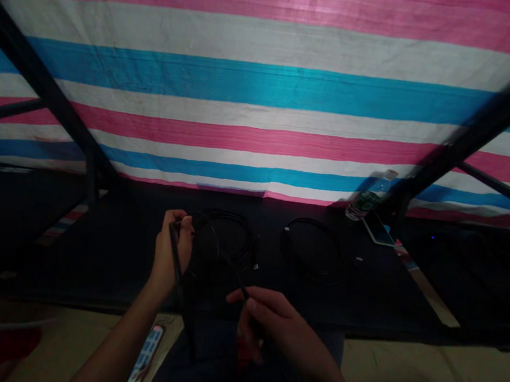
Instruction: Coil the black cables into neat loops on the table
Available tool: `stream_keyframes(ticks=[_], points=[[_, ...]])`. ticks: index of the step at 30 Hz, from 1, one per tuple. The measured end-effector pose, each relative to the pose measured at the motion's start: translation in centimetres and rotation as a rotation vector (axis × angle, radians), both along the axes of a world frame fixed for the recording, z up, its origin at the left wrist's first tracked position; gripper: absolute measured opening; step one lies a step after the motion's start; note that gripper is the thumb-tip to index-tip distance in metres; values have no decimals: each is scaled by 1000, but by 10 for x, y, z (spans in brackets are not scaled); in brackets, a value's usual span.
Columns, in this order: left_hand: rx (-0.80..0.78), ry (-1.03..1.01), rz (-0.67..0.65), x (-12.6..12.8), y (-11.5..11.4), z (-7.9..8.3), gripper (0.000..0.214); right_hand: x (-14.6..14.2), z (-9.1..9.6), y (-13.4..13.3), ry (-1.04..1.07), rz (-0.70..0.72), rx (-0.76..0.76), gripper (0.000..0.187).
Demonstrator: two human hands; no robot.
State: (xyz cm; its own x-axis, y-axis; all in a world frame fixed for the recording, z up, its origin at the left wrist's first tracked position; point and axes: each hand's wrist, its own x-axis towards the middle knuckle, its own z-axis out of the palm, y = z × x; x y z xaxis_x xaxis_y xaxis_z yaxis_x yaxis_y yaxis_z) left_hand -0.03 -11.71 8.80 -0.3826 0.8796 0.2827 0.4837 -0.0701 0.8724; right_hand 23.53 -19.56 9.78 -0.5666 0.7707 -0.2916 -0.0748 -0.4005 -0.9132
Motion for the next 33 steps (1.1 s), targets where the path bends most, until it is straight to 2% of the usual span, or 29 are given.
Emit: stream_keyframes(ticks=[3, 6, 8, 13, 16, 18, 21, 24, 29, 33], points=[[4, 18, -38, -4, 5, -2, 23, 11, -3, -9, -136, 3, 7, 49], [-41, 19, -218, 1, 5, -5, 20, 17, 2, -9, -261, -128, 102, 55], [-66, 22, -336, 7, 3, -3, 17, 21, 6, -6, -335, -151, 203, 57], [-60, 15, -579, 19, -12, 17, 14, 42, 18, 2, -554, -97, 444, 49], [-90, -36, -714, 29, -24, 29, 16, 47, 34, 6, -567, -105, 552, 43], [-96, -35, -744, 35, -29, 33, 17, 40, 46, 10, -546, -114, 615, 37], [-112, 21, -724, 40, -28, 33, 17, 19, 58, 15, -499, -176, 649, 35], [-78, 92, -582, 37, -20, 29, 18, -1, 62, 17, -385, -180, 555, 41], [4, 251, -208, 25, -10, 28, 23, -19, 49, 13, -152, -161, 424, 57], [-3, 362, -136, 20, -10, 31, 30, -26, 41, 13, -61, -169, 368, 66]])
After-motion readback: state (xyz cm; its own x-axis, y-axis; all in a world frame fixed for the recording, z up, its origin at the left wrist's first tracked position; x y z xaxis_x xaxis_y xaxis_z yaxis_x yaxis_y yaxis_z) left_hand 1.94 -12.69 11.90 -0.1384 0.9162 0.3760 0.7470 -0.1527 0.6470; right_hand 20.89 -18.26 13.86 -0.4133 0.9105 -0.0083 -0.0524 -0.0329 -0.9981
